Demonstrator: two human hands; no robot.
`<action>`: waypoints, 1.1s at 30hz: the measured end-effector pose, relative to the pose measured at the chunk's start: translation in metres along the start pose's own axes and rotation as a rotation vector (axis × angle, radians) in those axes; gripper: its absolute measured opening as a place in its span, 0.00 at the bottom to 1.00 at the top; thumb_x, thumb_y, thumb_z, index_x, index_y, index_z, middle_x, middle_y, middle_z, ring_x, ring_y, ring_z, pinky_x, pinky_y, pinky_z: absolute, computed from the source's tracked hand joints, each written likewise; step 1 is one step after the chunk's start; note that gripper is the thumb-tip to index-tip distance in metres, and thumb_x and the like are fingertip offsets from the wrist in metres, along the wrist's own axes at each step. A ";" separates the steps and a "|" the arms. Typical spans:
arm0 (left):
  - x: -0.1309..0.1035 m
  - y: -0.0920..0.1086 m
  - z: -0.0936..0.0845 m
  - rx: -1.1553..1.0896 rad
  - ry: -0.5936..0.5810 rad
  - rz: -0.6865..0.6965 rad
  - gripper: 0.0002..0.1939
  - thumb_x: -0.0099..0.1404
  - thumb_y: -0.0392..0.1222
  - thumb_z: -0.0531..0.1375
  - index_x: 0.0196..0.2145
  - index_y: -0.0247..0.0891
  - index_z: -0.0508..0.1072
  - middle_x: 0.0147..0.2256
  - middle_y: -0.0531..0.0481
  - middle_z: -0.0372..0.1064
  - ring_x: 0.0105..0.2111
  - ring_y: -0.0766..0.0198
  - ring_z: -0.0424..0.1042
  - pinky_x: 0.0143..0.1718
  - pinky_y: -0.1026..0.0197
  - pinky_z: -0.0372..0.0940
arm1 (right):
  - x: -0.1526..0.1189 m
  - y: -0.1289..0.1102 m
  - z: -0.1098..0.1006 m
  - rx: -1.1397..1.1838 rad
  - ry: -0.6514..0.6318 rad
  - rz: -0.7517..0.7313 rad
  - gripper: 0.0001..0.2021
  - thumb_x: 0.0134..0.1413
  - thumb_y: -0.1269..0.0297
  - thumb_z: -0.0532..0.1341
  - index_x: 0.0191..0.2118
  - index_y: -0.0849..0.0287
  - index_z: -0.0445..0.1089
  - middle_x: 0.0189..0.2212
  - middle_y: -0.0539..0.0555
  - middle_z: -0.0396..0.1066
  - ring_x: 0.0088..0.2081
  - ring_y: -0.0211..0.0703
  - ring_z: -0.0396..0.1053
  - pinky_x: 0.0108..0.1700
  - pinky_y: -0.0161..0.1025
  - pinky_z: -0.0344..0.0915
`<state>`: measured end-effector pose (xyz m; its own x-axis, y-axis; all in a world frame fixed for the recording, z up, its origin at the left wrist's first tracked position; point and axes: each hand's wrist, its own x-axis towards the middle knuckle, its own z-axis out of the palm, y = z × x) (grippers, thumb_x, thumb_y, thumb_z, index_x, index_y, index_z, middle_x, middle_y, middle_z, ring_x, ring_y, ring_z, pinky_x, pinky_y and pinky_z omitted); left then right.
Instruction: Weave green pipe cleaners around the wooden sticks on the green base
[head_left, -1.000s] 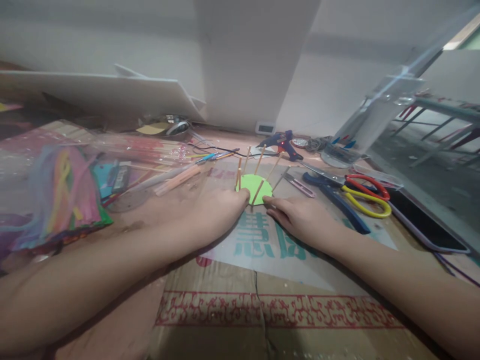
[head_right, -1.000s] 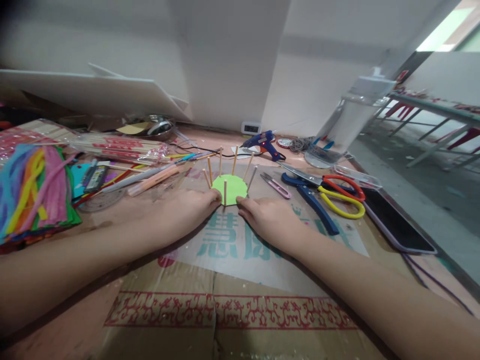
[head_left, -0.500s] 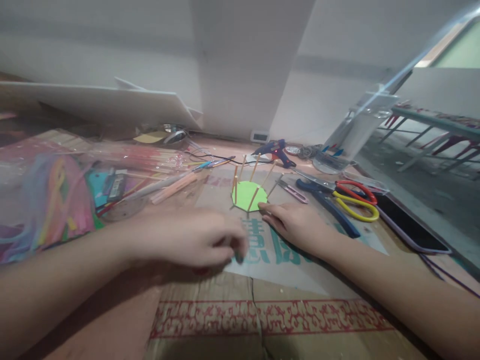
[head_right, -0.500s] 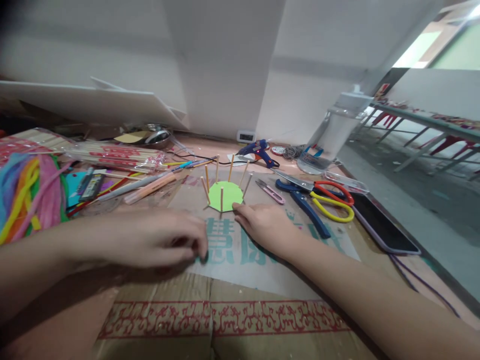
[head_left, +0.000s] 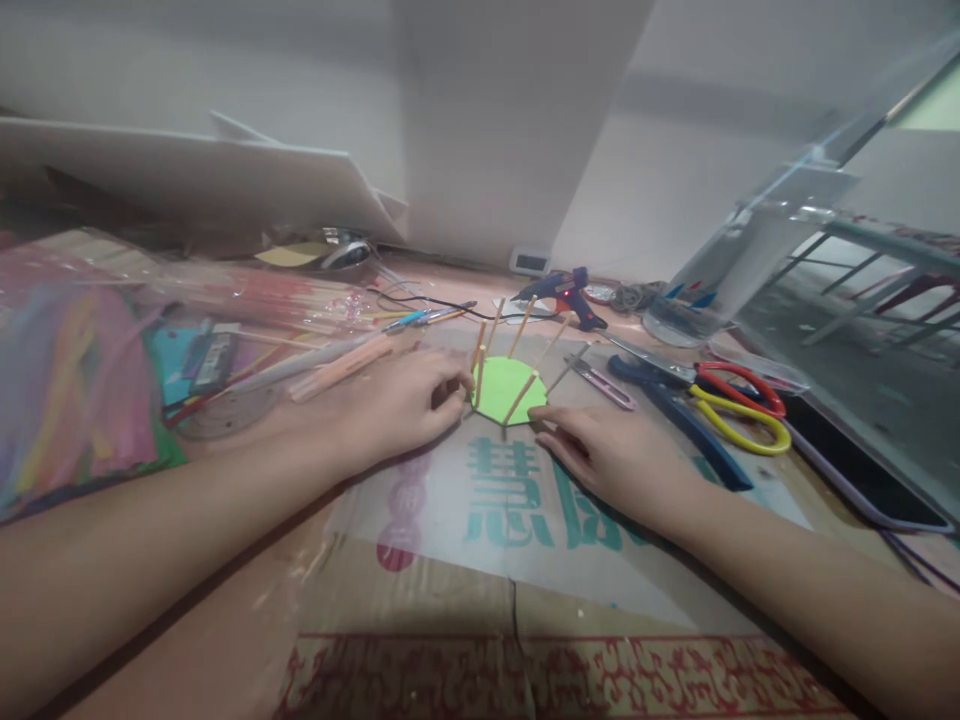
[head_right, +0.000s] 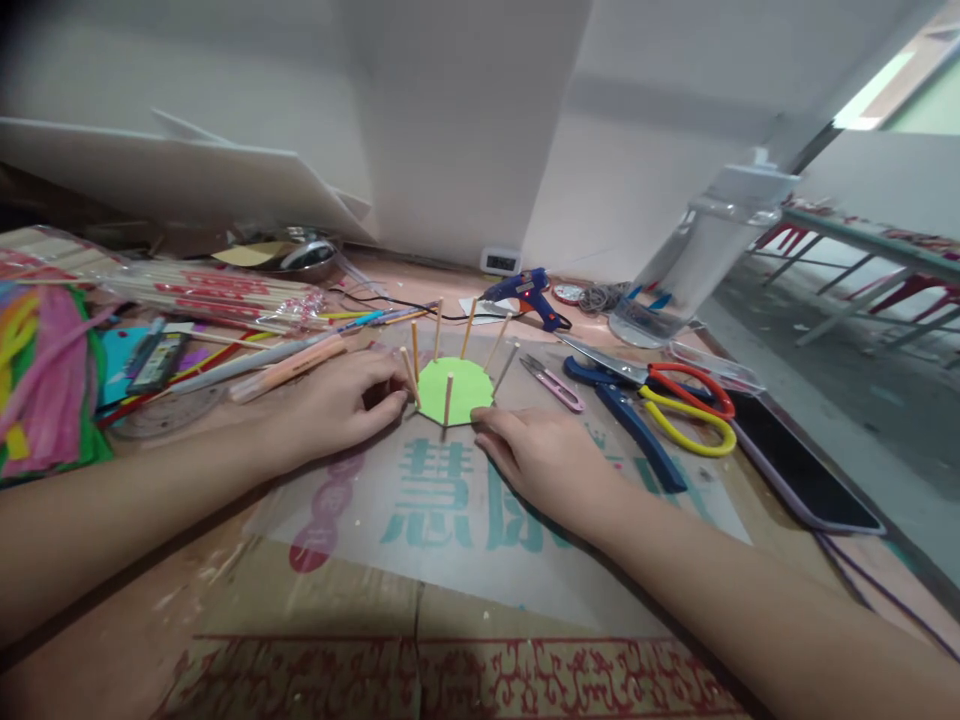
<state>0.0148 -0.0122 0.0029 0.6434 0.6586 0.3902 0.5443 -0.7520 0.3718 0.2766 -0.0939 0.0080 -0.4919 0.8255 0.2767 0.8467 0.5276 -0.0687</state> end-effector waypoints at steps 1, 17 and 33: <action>0.000 0.000 0.000 0.001 0.003 0.015 0.07 0.65 0.37 0.56 0.38 0.39 0.74 0.39 0.49 0.74 0.40 0.59 0.71 0.41 0.59 0.63 | 0.000 0.000 0.000 0.005 0.000 0.001 0.14 0.67 0.61 0.54 0.51 0.59 0.72 0.40 0.57 0.80 0.37 0.49 0.78 0.37 0.43 0.70; -0.001 -0.003 0.003 -0.013 -0.003 0.118 0.08 0.66 0.36 0.57 0.39 0.38 0.76 0.41 0.47 0.76 0.44 0.57 0.73 0.46 0.55 0.65 | 0.034 -0.022 -0.028 0.445 0.036 0.269 0.15 0.57 0.60 0.65 0.48 0.58 0.73 0.29 0.51 0.72 0.27 0.39 0.66 0.29 0.37 0.61; 0.001 -0.003 0.003 -0.009 -0.016 0.101 0.09 0.65 0.36 0.56 0.39 0.38 0.76 0.40 0.49 0.76 0.42 0.58 0.73 0.44 0.55 0.65 | 0.044 -0.026 -0.001 0.482 0.222 0.128 0.07 0.61 0.62 0.60 0.37 0.60 0.73 0.33 0.54 0.77 0.27 0.38 0.68 0.30 0.36 0.62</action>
<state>0.0149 -0.0093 -0.0006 0.7031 0.5791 0.4127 0.4716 -0.8141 0.3390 0.2329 -0.0717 0.0232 -0.2926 0.8545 0.4292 0.6821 0.5011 -0.5325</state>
